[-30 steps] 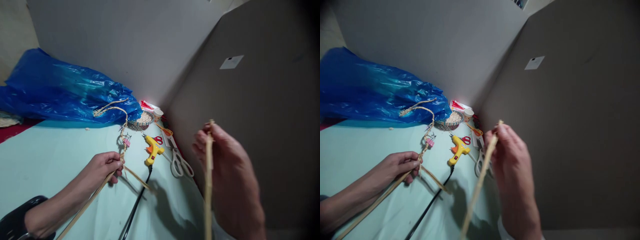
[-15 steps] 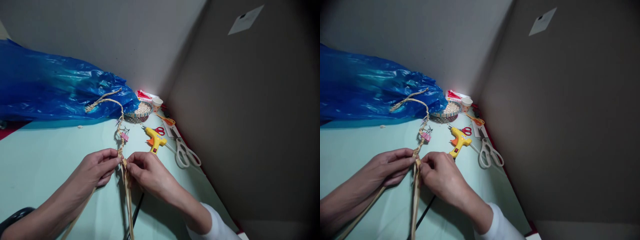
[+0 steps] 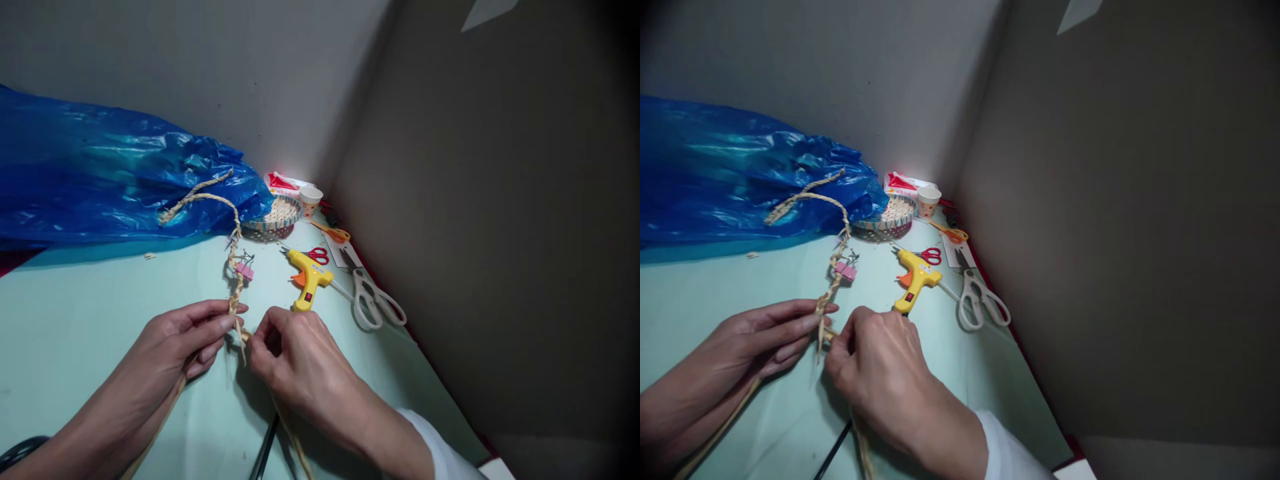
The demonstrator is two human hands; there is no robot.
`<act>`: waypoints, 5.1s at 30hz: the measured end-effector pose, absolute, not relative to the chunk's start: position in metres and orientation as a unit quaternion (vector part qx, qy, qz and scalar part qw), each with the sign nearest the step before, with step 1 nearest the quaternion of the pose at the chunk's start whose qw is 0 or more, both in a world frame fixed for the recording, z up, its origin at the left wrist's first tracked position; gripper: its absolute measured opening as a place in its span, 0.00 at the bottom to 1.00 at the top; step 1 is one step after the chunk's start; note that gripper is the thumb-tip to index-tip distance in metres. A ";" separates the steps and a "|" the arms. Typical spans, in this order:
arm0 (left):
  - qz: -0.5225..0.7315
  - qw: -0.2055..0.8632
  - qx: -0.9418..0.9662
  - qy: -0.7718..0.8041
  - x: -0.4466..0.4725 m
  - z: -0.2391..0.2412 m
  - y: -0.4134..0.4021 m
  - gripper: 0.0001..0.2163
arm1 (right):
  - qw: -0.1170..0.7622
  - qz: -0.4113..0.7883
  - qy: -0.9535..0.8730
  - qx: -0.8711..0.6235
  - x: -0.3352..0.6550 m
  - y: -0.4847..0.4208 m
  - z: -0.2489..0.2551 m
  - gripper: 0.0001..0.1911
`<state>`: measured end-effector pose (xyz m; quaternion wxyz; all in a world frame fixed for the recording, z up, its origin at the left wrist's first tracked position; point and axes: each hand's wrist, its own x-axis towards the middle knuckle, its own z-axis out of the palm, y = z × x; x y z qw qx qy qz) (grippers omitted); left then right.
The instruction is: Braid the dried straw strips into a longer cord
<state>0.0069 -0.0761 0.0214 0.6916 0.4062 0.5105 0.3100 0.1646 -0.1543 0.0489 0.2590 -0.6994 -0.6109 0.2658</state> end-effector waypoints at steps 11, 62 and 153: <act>0.293 0.660 0.443 0.532 0.010 0.025 -0.077 0.24 | 0.311 0.282 -0.592 -0.688 0.162 -0.146 0.045 0.09; 0.341 0.626 0.501 0.491 0.013 0.016 -0.083 0.18 | 0.483 0.511 -0.376 -0.604 0.163 -0.137 0.031 0.20; 0.175 0.370 0.763 0.500 -0.004 0.042 -0.080 0.16 | 0.388 0.334 -0.591 -0.623 0.161 -0.138 0.026 0.12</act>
